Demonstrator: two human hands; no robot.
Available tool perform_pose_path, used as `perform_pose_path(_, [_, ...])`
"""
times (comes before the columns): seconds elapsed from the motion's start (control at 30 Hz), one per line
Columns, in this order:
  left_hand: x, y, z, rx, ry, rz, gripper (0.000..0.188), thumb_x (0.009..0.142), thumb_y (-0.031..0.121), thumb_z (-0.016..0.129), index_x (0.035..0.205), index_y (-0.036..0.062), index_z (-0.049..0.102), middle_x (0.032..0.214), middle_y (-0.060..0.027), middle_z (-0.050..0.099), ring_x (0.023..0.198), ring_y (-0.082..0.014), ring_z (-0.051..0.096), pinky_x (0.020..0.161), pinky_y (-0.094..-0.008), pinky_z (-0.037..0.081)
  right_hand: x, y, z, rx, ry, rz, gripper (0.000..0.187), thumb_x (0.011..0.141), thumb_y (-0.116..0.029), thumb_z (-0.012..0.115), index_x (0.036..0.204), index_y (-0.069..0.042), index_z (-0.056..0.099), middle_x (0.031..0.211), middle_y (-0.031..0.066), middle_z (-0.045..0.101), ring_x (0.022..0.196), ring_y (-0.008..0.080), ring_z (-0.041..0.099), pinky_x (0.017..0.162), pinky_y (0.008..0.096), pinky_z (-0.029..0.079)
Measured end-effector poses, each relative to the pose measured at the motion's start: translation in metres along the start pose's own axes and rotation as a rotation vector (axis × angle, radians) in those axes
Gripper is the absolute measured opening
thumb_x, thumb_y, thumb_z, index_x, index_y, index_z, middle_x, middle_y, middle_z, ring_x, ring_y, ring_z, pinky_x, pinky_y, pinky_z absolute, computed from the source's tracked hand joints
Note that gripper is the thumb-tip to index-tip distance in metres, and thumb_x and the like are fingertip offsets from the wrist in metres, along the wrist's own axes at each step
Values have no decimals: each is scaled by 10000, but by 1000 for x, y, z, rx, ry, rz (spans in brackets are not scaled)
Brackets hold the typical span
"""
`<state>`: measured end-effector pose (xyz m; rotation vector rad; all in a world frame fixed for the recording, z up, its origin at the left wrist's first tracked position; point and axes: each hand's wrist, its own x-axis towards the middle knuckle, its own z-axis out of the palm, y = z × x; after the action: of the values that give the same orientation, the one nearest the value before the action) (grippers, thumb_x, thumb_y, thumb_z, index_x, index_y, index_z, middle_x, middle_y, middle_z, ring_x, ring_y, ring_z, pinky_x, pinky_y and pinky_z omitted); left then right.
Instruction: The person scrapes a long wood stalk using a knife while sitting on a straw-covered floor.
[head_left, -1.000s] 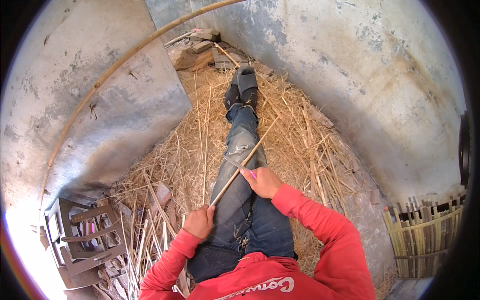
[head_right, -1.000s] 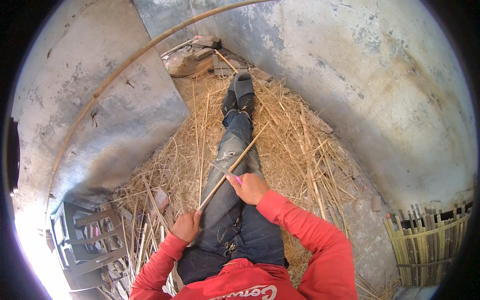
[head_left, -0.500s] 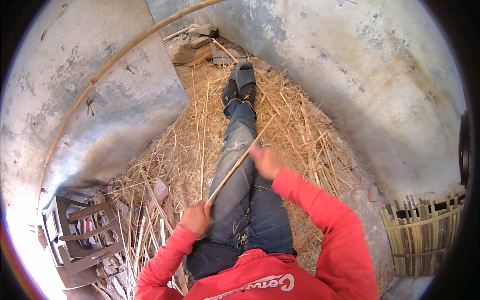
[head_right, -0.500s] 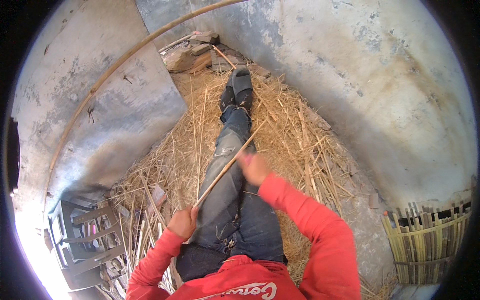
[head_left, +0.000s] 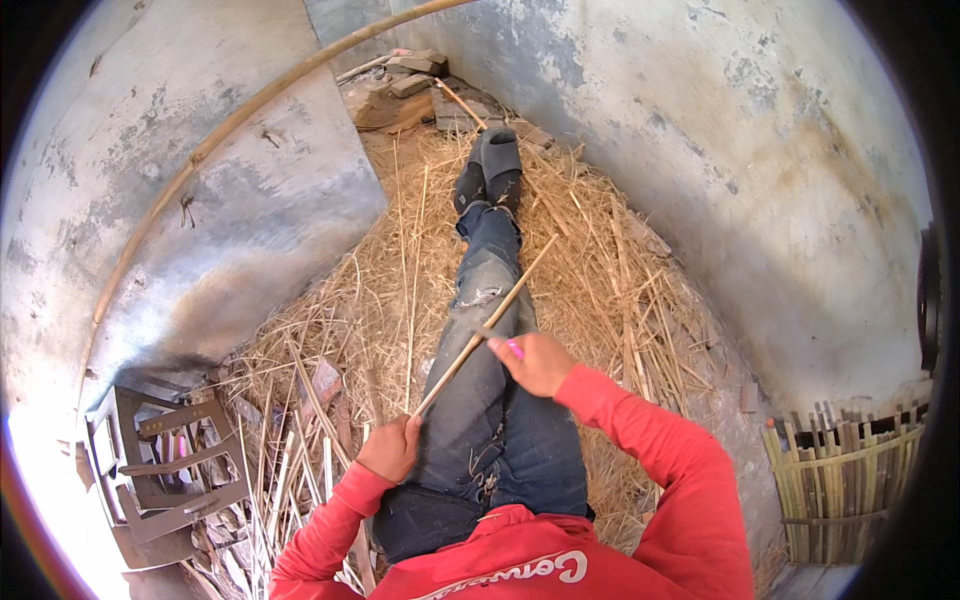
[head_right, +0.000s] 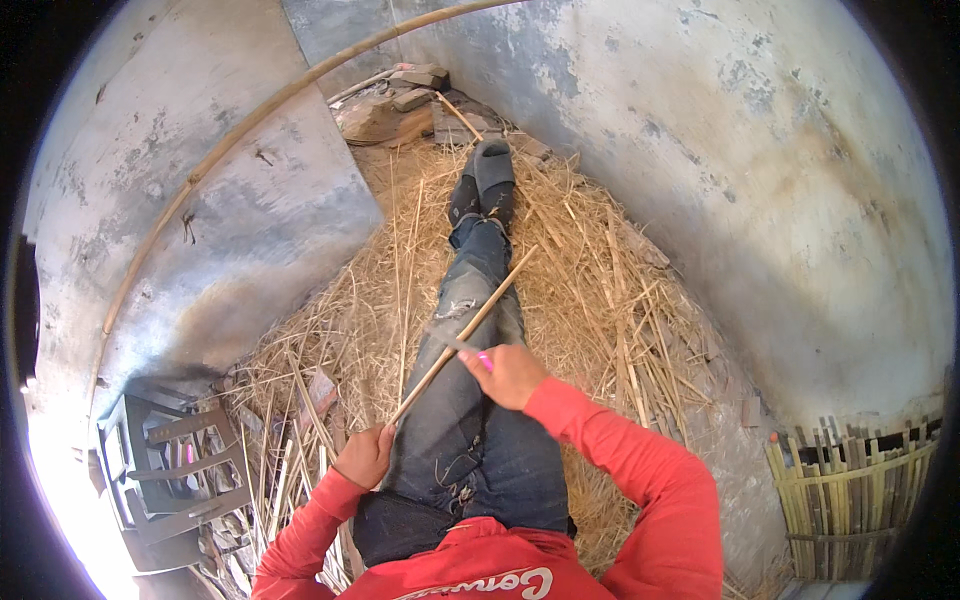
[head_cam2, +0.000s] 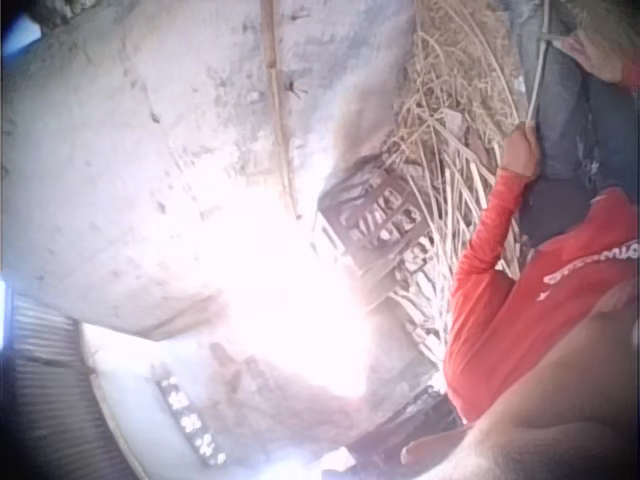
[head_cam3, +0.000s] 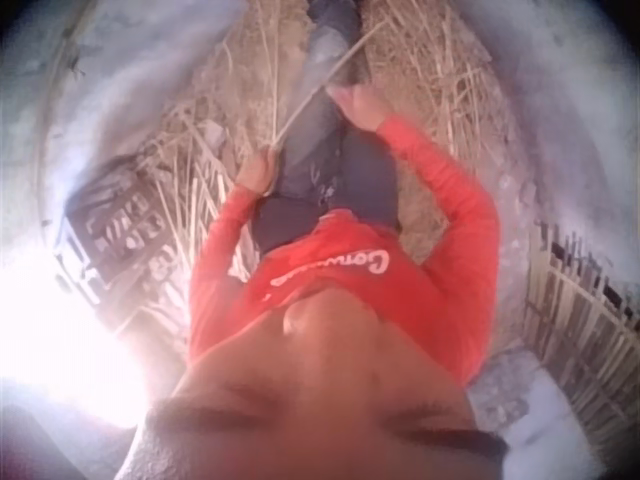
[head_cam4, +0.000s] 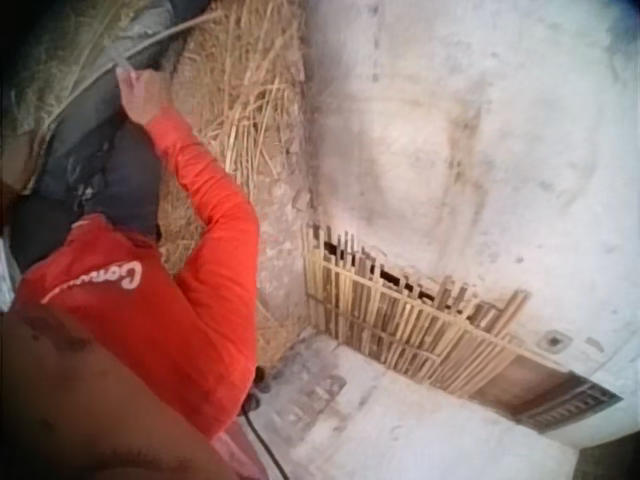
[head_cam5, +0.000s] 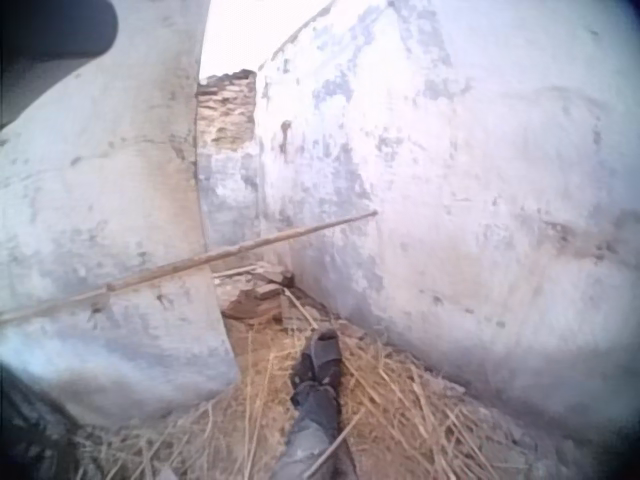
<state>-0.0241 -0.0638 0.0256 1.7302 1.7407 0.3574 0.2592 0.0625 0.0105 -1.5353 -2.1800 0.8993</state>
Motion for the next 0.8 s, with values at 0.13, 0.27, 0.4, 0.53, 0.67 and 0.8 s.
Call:
perform_pose_path(0.13, [-3, 2, -1, -8, -2, -15, 399, 1064, 289, 461, 901, -36, 625, 736, -314, 600, 754, -524, 605, 669, -551, 466, 3, 1, 24, 97, -22, 34, 745, 1008, -618, 430, 660, 2, 654, 650, 284, 615, 641, 493, 613, 611, 566, 467])
perform_pose_path(0.27, [-24, -1, -6, -14, -21, -15, 394, 1061, 294, 467, 902, -31, 624, 728, -310, 601, 751, -528, 606, 657, -558, 464, 22, 39, 13, 131, 232, 141, 747, 1006, -621, 432, 651, 0, 647, 599, 268, 592, 597, 468, 604, 588, 557, 454])
perform_pose_path(0.4, [-44, -5, -19, -23, -48, -82, 388, 1058, 303, 473, 907, -22, 624, 728, -311, 610, 755, -535, 606, 659, -572, 472, 31, 85, -33, 53, 193, 281, 749, 1004, -631, 429, 641, -10, 637, 587, 253, 588, 567, 436, 598, 567, 545, 446])
perform_pose_path(0.53, [-40, -12, -13, -17, -51, -99, 400, 1062, 313, 467, 921, -21, 634, 739, -307, 613, 766, -530, 611, 671, -570, 476, 18, 26, -7, -13, 84, 36, 750, 1011, -621, 410, 684, 1, 672, 619, 265, 606, 597, 441, 615, 599, 550, 472])
perform_pose_path(0.67, [-39, -11, -25, 2, -62, -96, 415, 1066, 324, 460, 909, -20, 630, 717, -292, 604, 734, -523, 603, 654, -553, 471, 22, 22, 8, 19, 161, 127, 734, 1020, -593, 408, 740, 15, 707, 661, 287, 621, 629, 463, 620, 643, 549, 501])
perform_pose_path(0.8, [-49, -39, -40, -15, -118, -85, 443, 1067, 344, 450, 890, -22, 626, 704, -279, 592, 712, -508, 594, 645, -534, 461, 55, 155, -58, -91, 220, 368, 672, 1031, -592, 391, 917, -10, 706, 732, 255, 646, 727, 439, 638, 717, 546, 474])
